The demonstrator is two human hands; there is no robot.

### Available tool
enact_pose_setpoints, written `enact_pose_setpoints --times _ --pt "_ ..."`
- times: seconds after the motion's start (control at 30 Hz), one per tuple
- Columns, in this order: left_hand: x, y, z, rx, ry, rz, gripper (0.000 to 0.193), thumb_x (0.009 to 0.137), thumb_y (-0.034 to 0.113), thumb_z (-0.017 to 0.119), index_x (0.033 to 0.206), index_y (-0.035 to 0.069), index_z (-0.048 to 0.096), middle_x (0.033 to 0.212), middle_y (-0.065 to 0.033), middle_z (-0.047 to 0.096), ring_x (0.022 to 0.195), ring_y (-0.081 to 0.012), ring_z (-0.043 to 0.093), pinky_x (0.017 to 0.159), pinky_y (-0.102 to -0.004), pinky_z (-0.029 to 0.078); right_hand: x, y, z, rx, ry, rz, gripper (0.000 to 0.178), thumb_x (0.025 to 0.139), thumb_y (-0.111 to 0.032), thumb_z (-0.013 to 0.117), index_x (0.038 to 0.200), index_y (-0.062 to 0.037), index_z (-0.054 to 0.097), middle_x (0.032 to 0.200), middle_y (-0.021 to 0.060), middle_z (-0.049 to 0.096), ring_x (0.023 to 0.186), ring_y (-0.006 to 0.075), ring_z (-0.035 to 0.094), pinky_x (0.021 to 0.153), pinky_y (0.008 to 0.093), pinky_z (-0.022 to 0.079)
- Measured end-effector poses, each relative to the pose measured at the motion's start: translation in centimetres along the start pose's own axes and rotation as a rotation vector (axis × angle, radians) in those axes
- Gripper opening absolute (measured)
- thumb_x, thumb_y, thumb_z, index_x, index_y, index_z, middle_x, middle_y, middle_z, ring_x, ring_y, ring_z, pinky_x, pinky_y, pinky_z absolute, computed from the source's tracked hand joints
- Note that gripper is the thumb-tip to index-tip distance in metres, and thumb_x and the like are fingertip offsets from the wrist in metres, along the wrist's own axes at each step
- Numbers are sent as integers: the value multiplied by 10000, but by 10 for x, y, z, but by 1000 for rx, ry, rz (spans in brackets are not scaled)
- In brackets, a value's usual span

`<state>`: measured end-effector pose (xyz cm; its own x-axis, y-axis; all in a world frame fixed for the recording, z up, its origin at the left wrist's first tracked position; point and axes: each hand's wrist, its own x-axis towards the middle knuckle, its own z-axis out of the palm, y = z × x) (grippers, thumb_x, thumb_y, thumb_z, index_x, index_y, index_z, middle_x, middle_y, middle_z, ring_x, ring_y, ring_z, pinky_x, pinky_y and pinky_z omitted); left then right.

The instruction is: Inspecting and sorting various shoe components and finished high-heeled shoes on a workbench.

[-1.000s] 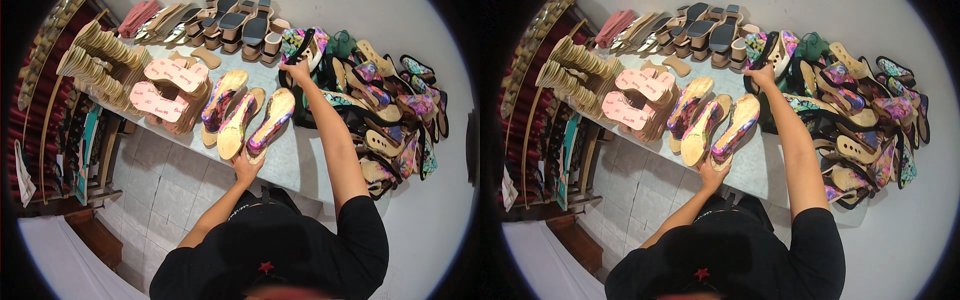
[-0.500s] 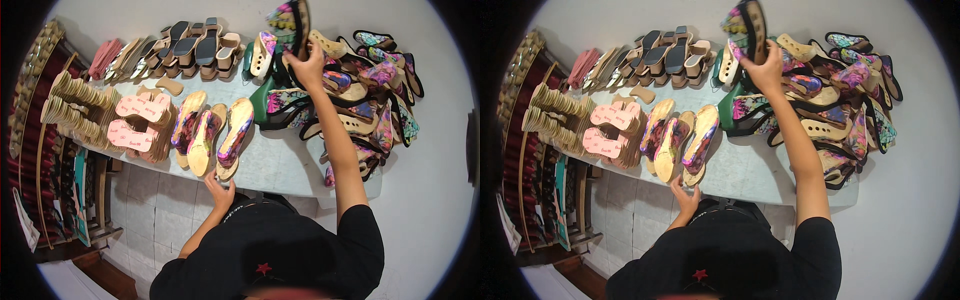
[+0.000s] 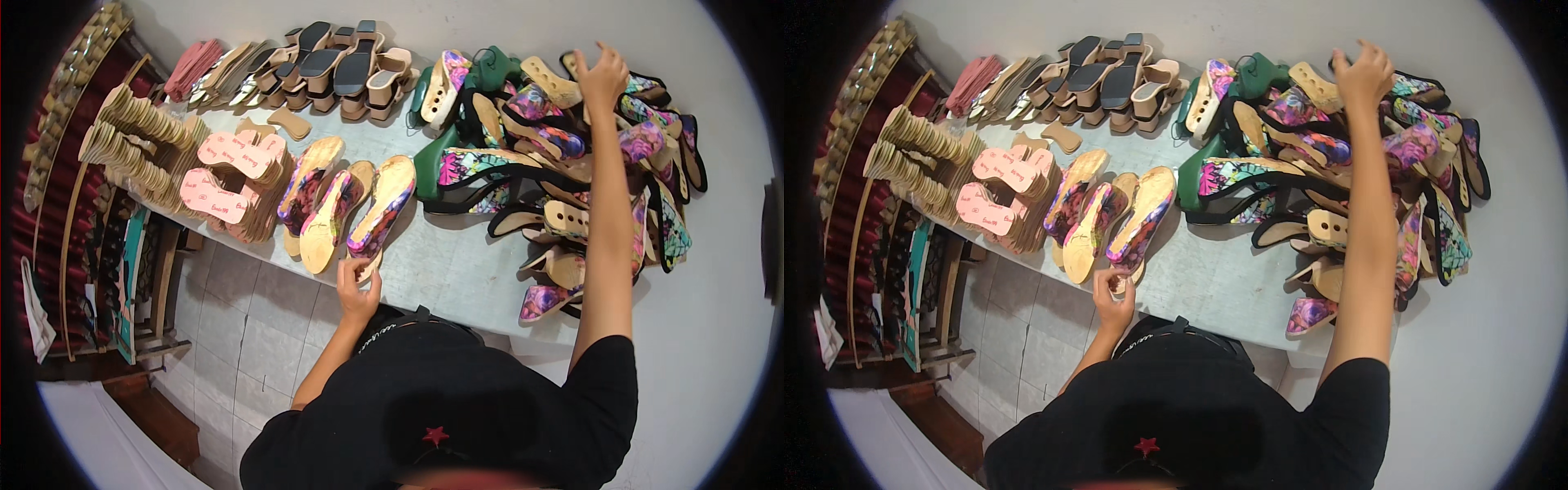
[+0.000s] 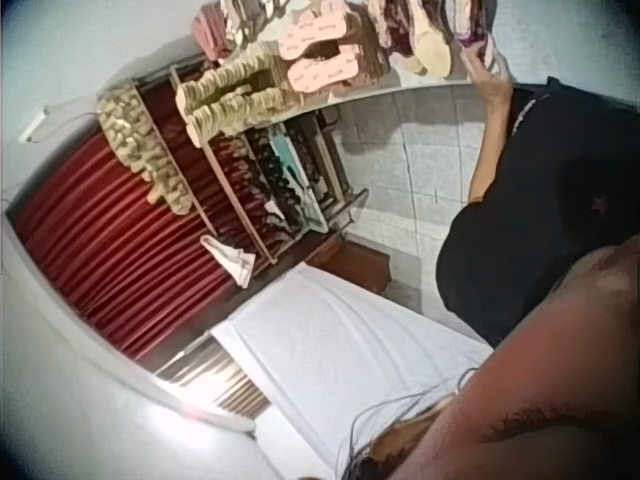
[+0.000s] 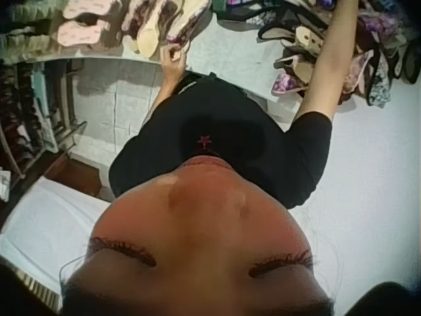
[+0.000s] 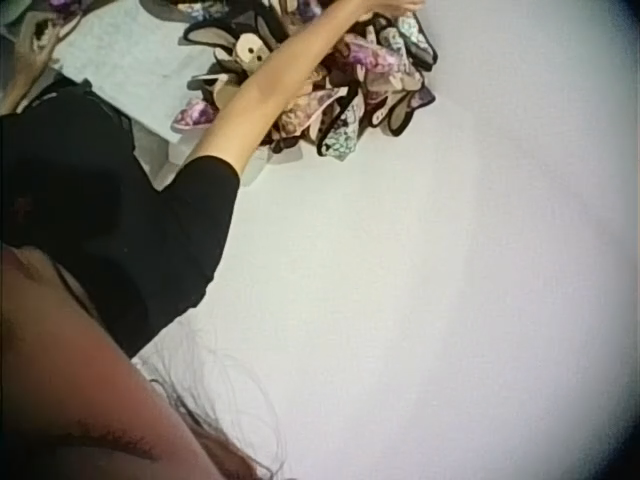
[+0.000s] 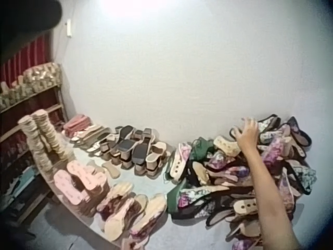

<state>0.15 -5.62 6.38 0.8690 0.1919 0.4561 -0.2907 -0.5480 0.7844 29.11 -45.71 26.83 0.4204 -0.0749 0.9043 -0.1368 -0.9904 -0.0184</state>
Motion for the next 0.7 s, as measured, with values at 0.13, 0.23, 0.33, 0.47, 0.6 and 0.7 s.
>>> enact_pose_setpoints --times 0.13,0.23,0.33,0.47,0.6,0.7 --pt "41 5 -1 -10 108 -53 215 726 6 599 926 -9 524 830 -117 513 720 -224 515 641 -311 424 -80 -104 -49 760 -131 -20 243 749 -230 632 926 -65 612 933 104 599 886 271 529 801 381 395" --pt "78 5 1 33 -97 -47 395 723 105 642 1066 -28 496 962 -170 542 889 -297 548 759 -346 443 -168 -162 -75 1214 -779 426 251 784 -245 602 826 2 619 719 114 615 645 195 585 614 325 460" --pt "84 -22 23 213 -289 48 593 698 184 687 1181 -28 417 1022 -205 538 935 -335 546 783 -375 450 -260 -188 -53 1022 -1471 465 438 821 -366 568 974 44 585 809 147 637 712 217 615 665 319 476" --pt "90 -21 34 512 -602 -173 809 661 238 727 1278 -36 281 1032 -241 542 889 -368 576 742 -412 479 -311 -227 -54 1179 -1428 705 549 852 -361 533 1210 38 417 1098 214 557 1012 309 546 869 349 409" --pt "96 -32 33 529 -603 -159 652 676 217 715 1160 -38 359 864 -226 603 770 -391 604 668 -434 493 -318 -242 -60 1288 -1163 680 574 873 -329 505 1298 11 322 1265 235 436 1196 317 411 988 362 305" --pt "101 -29 33 543 -625 -207 547 683 209 708 1055 -35 390 822 -238 602 776 -392 605 669 -438 491 -329 -248 -55 1253 -1049 671 536 899 -328 476 1309 -17 325 1230 198 473 1137 276 454 965 338 326"
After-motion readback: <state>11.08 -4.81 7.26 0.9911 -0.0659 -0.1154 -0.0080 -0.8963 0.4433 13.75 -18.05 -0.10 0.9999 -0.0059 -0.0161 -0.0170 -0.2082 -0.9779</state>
